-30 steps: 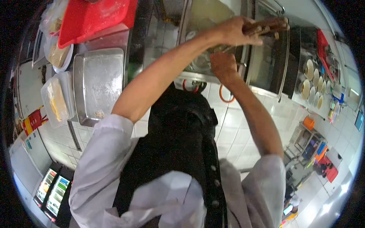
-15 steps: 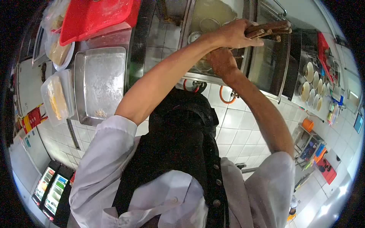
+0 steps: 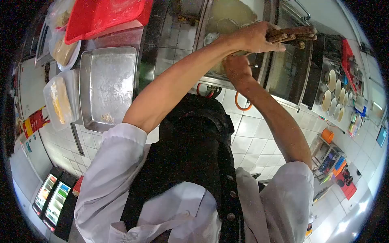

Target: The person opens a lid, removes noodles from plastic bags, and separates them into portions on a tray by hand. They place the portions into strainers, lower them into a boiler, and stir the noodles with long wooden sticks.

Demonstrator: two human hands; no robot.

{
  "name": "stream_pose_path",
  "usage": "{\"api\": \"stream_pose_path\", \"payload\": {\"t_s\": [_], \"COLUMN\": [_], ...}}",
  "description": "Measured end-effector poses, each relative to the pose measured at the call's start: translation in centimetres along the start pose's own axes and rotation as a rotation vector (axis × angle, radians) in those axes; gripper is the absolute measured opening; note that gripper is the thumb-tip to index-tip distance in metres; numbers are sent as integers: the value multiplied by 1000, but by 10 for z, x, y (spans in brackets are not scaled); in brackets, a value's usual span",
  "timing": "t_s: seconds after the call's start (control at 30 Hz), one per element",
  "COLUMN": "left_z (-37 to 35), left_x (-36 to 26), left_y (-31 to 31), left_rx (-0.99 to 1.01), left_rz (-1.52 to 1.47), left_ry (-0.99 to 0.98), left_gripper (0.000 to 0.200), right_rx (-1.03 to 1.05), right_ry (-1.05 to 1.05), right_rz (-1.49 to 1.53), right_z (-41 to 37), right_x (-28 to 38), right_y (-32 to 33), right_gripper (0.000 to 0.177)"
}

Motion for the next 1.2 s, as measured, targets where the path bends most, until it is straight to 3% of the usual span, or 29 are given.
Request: {"api": "stream_pose_path", "payload": {"t_s": [0.03, 0.17, 0.23, 0.33, 0.37, 0.47, 0.5, 0.57, 0.7, 0.77, 0.97, 1.07, 1.2], "left_z": [1, 6, 1, 6, 2, 4, 1, 6, 3, 2, 4, 6, 3], "left_x": [0, 2, -4, 6, 4, 2, 1, 1, -2, -1, 0, -5, 2], "left_y": [1, -1, 3, -3, -5, -2, -3, 2, 0, 1, -1, 4, -6], "left_rx": [-21, 31, 66, -71, -67, 27, 9, -9, 17, 7, -8, 41, 45], "left_rz": [-8, -26, -47, -13, -23, 20, 1, -6, -28, -27, -31, 19, 10], "left_ry": [-11, -51, 44, -42, -34, -32, -20, -26, -8, 13, -32, 52, 10], "left_gripper": [50, 51, 52, 47, 47, 54, 55, 55, 54, 53, 51, 52, 54], "right_rx": [-10, -57, 211, 262, 77, -93, -90, 201, 147, 213, 118, 144, 112], "right_ry": [123, 61, 69, 92, 169, 53, 56, 42, 55, 16, 115, 150, 109], "right_rz": [-5, 96, 106, 151, -26, 28, 35, 52, -23, 98, 8, -41, -9], "right_z": [1, 0, 6, 0, -1, 3, 2, 8, 8, 3, 6, 9, 8], "right_x": [5, -11, 0, 3, 6, -2, -1, -9, -8, -13, 0, 2, -3], "right_y": [-10, 32, -2, 2, 6, 20, 33, 43, 47, 62, 51, 36, 38], "right_gripper": [19, 20, 32, 31, 26, 24, 24, 43, 40, 39, 39, 41, 42]}}
Point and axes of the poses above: each hand's wrist, its own z-axis towards the middle knuckle, its own y-axis out of the back of the hand, x = y × z, the point moved 4 cm from there along z, towards the middle knuckle, and after that the axes turned 3 degrees about x, right-handed, at the moved point
